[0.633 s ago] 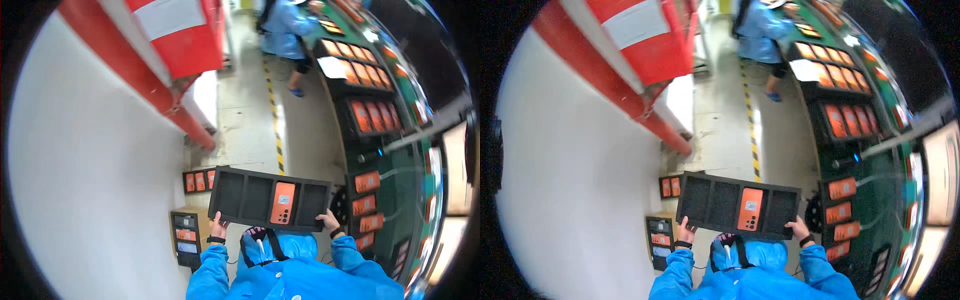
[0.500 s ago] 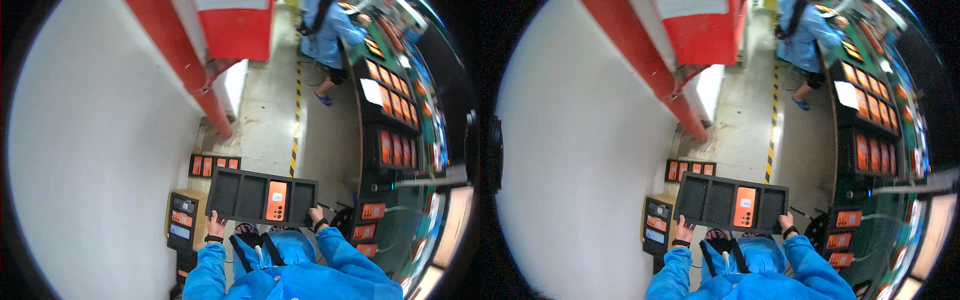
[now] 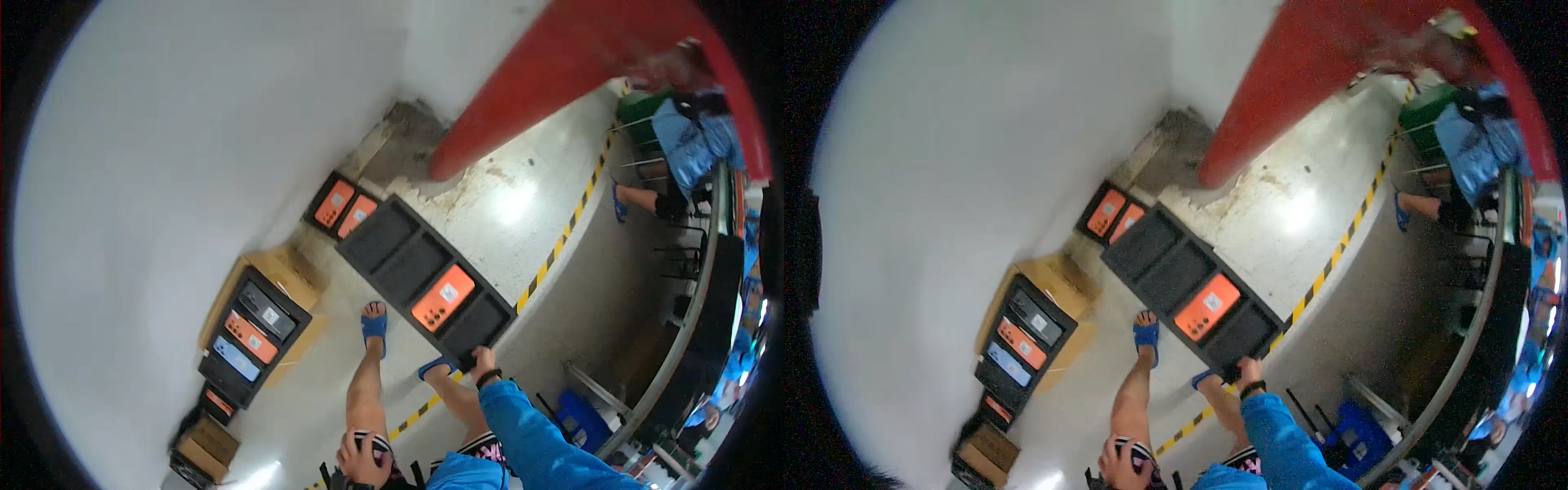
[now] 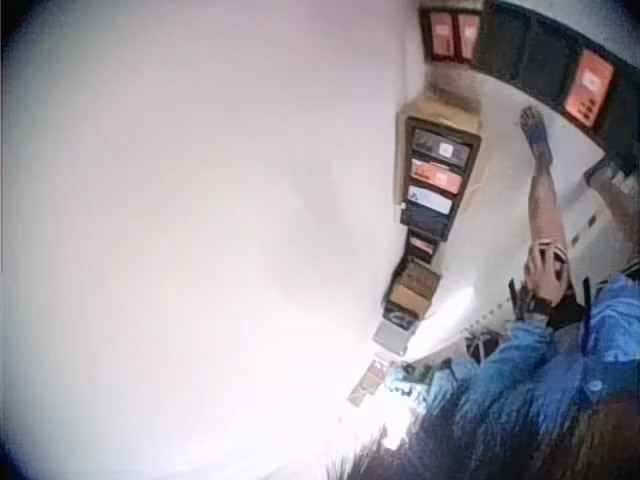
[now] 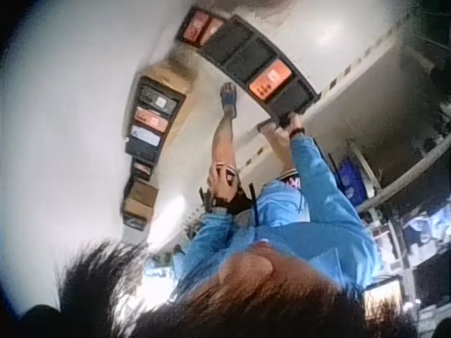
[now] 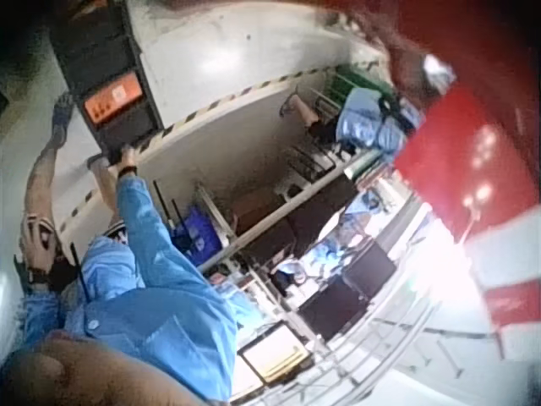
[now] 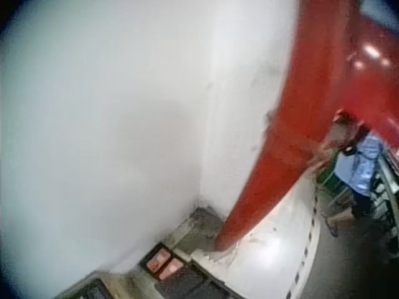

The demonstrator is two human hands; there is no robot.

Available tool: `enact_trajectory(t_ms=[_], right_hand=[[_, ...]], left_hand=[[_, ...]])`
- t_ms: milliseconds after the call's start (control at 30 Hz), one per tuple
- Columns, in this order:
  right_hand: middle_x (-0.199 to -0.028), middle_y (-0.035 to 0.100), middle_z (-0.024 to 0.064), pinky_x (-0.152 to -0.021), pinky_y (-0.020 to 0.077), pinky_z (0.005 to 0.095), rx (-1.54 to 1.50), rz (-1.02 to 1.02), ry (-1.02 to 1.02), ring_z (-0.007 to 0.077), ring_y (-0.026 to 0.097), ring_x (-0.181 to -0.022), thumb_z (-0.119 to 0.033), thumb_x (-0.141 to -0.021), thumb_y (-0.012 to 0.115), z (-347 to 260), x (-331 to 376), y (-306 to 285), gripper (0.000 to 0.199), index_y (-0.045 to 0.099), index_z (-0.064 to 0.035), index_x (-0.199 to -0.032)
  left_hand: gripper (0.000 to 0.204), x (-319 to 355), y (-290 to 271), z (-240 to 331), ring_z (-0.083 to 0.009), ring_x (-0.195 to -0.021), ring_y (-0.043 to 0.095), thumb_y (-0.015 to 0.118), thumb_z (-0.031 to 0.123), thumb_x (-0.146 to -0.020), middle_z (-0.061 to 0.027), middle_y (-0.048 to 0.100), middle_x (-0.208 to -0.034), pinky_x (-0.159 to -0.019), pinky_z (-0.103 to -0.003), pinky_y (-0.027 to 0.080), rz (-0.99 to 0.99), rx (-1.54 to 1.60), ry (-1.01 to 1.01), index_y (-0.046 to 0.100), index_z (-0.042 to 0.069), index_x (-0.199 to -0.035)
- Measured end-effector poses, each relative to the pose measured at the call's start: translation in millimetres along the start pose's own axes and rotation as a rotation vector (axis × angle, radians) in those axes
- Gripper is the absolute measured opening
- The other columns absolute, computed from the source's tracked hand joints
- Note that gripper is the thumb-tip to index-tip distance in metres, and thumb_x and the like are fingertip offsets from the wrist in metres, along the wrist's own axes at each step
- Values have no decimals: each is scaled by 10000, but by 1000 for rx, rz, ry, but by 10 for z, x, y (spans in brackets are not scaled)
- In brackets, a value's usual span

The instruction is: The recorder is testing multiple orange handheld electronic devices at a production station, involving scanning barcodes, checking screen outputs, and organizing the units.

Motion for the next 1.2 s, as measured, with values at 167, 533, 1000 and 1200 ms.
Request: enact_trajectory(t_ms=[167,533,1000,1200], right_hand=[[-769,530,58,-641,438,353,500,-113,-212,248,537,-737,-24,-634,539,272,-1366,873,90,515,-46,-718],[-1115,493,153,-886,377,359,1293,-485,-289,249,486,-1032,-142,-763,647,679,-762,769,707,221,-71,-1324],[-950,629,97,-633,499,286,98,91,-240,162,618,-771,-179,-854,560,-1049,4286,-1322,343,483,-71,-1170],[-987,626,91,-669,497,264,-397,274,-441,160,618,-796,-179,-857,574,-223,5470,-2192,320,490,-83,-1150]], left_hand=[[512,-599,-135,-430,-353,-1112,411,718,272,-589,-151,407,-1248,-927,-478,324,-81,155,-267,544,140,-1052],[557,-568,-111,-523,-307,-1155,371,666,336,-541,-124,409,-1232,-889,-515,276,-126,188,-252,546,104,-1033],[309,-712,-699,126,-325,-913,566,682,253,-656,-150,609,-927,-803,-386,449,-310,112,392,595,93,-906],[263,-1316,-401,535,-269,-745,613,656,202,-664,-124,627,-789,-714,-375,485,-421,-60,676,584,38,-856]])
Point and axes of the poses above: each hand's wrist, its own x-axis away from the middle knuckle, its own y-axis out of the palm, z = x × y, the point moved 10 cm from there along -x, towards the middle knuckle
